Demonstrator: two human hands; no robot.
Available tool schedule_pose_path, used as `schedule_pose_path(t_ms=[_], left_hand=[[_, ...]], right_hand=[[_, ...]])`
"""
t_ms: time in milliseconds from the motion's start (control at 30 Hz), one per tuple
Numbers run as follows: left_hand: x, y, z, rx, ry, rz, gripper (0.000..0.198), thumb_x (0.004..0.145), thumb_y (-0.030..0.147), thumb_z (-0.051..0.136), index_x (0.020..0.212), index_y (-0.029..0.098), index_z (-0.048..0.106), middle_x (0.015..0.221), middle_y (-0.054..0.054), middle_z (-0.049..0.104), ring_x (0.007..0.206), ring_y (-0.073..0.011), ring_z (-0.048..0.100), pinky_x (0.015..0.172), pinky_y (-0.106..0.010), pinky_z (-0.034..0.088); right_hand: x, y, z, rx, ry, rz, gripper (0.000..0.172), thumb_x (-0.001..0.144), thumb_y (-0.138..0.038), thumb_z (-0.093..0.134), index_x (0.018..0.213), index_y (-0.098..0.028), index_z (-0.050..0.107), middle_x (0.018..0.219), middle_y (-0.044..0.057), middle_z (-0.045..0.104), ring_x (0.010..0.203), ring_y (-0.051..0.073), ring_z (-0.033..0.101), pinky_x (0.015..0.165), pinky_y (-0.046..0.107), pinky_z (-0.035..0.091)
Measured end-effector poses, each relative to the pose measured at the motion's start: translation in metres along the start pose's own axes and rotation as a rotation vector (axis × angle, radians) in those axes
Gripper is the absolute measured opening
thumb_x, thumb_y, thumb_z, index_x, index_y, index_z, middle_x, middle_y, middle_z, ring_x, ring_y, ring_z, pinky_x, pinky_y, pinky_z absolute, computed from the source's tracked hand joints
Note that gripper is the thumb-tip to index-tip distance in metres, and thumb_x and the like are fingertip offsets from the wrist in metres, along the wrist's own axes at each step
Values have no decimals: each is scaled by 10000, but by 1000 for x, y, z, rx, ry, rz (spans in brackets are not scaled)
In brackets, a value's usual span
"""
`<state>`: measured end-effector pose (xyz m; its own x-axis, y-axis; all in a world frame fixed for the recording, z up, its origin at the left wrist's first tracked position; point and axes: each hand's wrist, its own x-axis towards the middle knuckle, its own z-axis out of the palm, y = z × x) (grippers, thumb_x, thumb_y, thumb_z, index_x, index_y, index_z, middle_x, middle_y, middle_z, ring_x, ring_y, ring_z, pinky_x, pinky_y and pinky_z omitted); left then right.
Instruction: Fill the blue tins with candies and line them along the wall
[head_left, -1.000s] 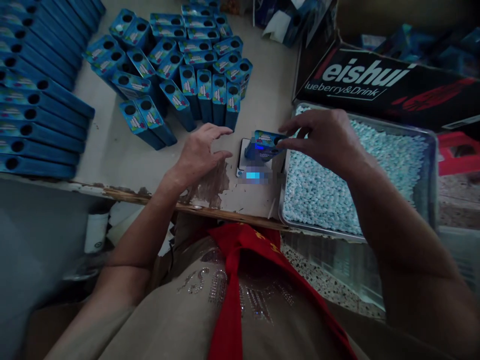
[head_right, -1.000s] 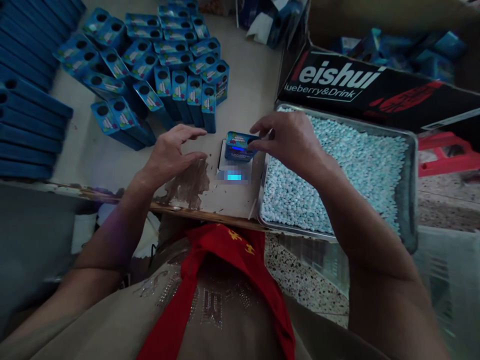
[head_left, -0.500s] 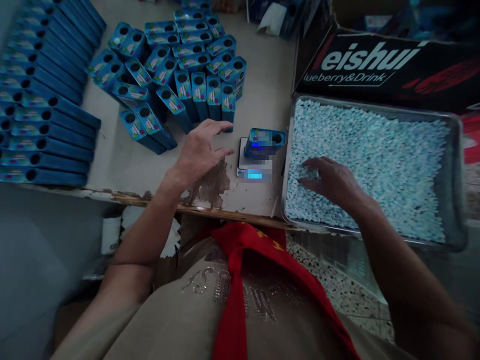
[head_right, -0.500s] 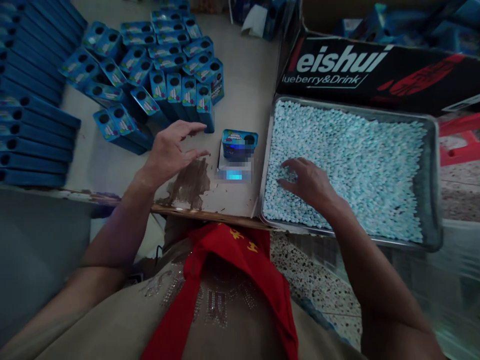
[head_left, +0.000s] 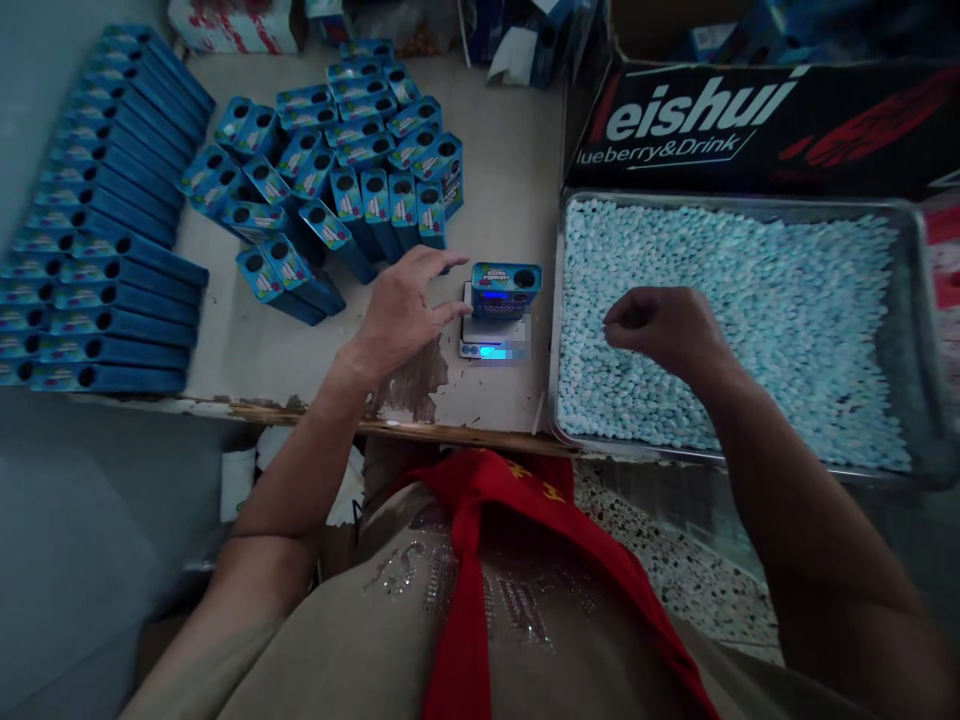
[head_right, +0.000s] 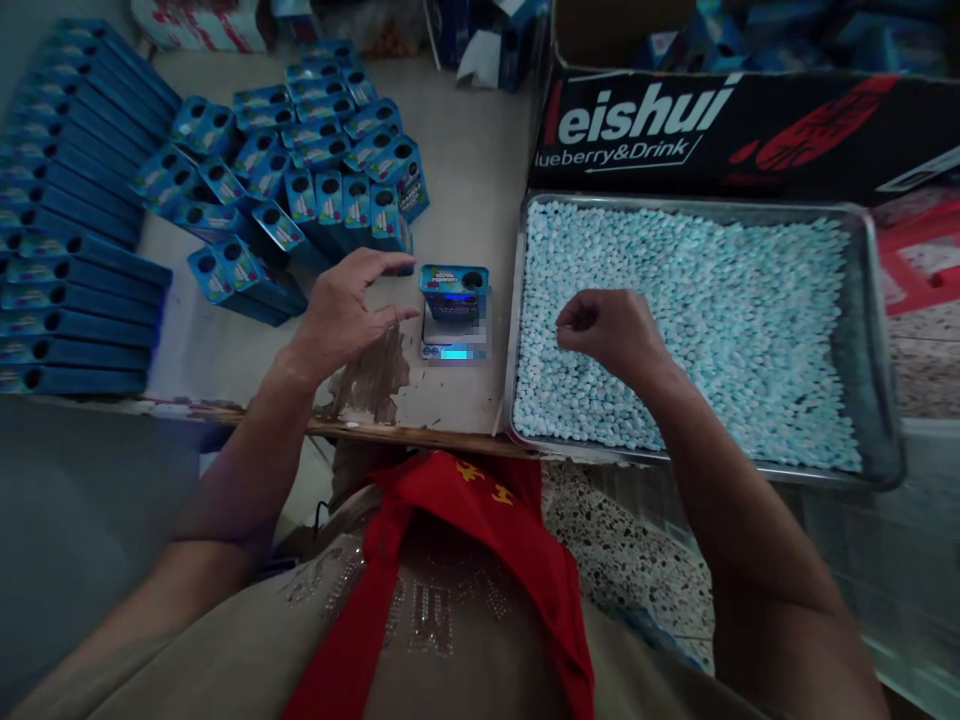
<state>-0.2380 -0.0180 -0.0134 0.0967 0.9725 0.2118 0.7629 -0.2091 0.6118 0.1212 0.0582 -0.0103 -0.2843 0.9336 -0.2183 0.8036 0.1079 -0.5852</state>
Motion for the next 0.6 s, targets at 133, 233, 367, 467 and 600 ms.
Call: schedule_pose_path(t_ms=[133,233,367,467,600], left_hand=[[1,-1,-4,-15,13,11,508,1008,543,902,1427,280,788,1411,-102,790,1330,-324,755,1231,-473,614],[-3,-6,-7,-12,22,0,509,1021,556,885,1432,274,785,1405,-102,792,1317,-323,760,1239,-487,610],[-7,-14,-6,-24,11,-1,484,1020,569,880,1397,277,799,1398,-99,798,1305,-319,765,1236,-481,614],[-6,-14,-6,-36,9,1,468,1024,561,875,1391,279,802,1403,-95,796,1316,-319,763,1239,-476,611],[-1,-7,-7,-46,32,9,459,1002,485,917,1401,292,797,1420,-92,787,1351,-323,746,1239,-473,611]], right_hand=[[4,-5,6,-291,-166,-89,95,830,-158,847,879,-227,891,800,40,819,808,286,796,731,327,515],[-4,-2,20,-484,-198,-140,157,887,-124,810,959,-225,906,998,95,876,909,327,822,742,349,512],[-12,6,28,-374,-121,-72,177,887,-103,770,935,-215,900,1003,89,881,955,333,841,789,352,550],[-10,8,21,-144,-44,52,124,821,-124,806,861,-213,883,842,45,843,864,296,828,782,332,560],[-1,0,7,159,88,73,92,721,-174,814,800,-198,855,735,27,790,713,221,737,694,306,527]])
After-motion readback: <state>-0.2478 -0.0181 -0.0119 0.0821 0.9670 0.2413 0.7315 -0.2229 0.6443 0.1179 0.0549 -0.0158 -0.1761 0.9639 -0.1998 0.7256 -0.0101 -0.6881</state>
